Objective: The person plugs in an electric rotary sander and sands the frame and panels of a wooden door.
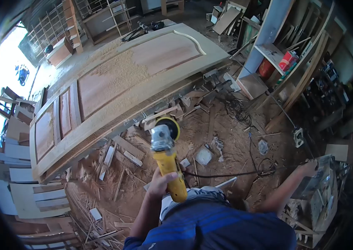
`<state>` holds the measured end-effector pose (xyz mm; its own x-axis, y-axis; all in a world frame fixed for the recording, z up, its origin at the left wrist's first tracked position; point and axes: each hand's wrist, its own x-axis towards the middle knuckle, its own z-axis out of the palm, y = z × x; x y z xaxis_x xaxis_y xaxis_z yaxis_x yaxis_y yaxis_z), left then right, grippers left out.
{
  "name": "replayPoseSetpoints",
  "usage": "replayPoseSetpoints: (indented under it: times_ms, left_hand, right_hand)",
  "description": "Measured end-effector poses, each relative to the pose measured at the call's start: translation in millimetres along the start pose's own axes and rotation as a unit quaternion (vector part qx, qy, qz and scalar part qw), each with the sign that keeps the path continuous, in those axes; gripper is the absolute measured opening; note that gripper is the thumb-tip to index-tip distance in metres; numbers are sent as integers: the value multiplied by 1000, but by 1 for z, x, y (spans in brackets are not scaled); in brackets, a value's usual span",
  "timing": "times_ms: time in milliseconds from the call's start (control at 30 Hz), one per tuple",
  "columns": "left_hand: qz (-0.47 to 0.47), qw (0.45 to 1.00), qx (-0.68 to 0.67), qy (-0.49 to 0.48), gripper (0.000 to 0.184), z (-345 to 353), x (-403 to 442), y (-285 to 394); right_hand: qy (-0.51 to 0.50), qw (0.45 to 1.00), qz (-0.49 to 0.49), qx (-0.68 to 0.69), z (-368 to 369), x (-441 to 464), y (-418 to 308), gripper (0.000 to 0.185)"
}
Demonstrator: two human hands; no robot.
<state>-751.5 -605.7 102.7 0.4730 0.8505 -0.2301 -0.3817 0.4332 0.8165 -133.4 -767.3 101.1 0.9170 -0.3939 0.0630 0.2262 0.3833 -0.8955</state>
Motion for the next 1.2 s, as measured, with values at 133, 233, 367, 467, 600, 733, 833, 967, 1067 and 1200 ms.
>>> replayPoseSetpoints:
  times_ms: [133,233,367,467,600,733,833,967,1067,1200]
  left_hand:
    - [-39,999,21,-8,61,24,-21,-14]
    - [-28,999,16,-20,58,7,-20,-23]
    - [0,1000,4,-21,55,9,-21,-11]
    - [-12,998,58,13,55,-14,-15,-6]
    - [24,998,47,-17,54,-13,12,18]
    - [-26,996,67,48,55,-64,25,-1]
    - [-13,995,57,84,53,-75,25,-4]
    - [7,985,44,169,58,-71,0,16]
    - [34,973,29,227,64,-71,-20,25]
    - [83,952,40,292,61,-96,-59,32]
  right_hand:
    - [-150,961,215,-86,-44,109,106,15]
    - [-228,920,316,39,-13,49,145,6]
    - [-252,901,351,-32,12,-7,148,4]
    - [-263,887,370,-84,43,-29,129,4]
    - [-320,880,309,-165,63,-39,148,7]
    - [-569,688,198,-405,21,-58,237,11]
    - [-614,626,236,-420,-39,-126,312,12]
    - [-579,554,438,-407,-69,-273,320,12]
    - [-612,468,529,-357,-80,-366,351,6]
    - [-793,238,388,-405,-58,-487,315,23]
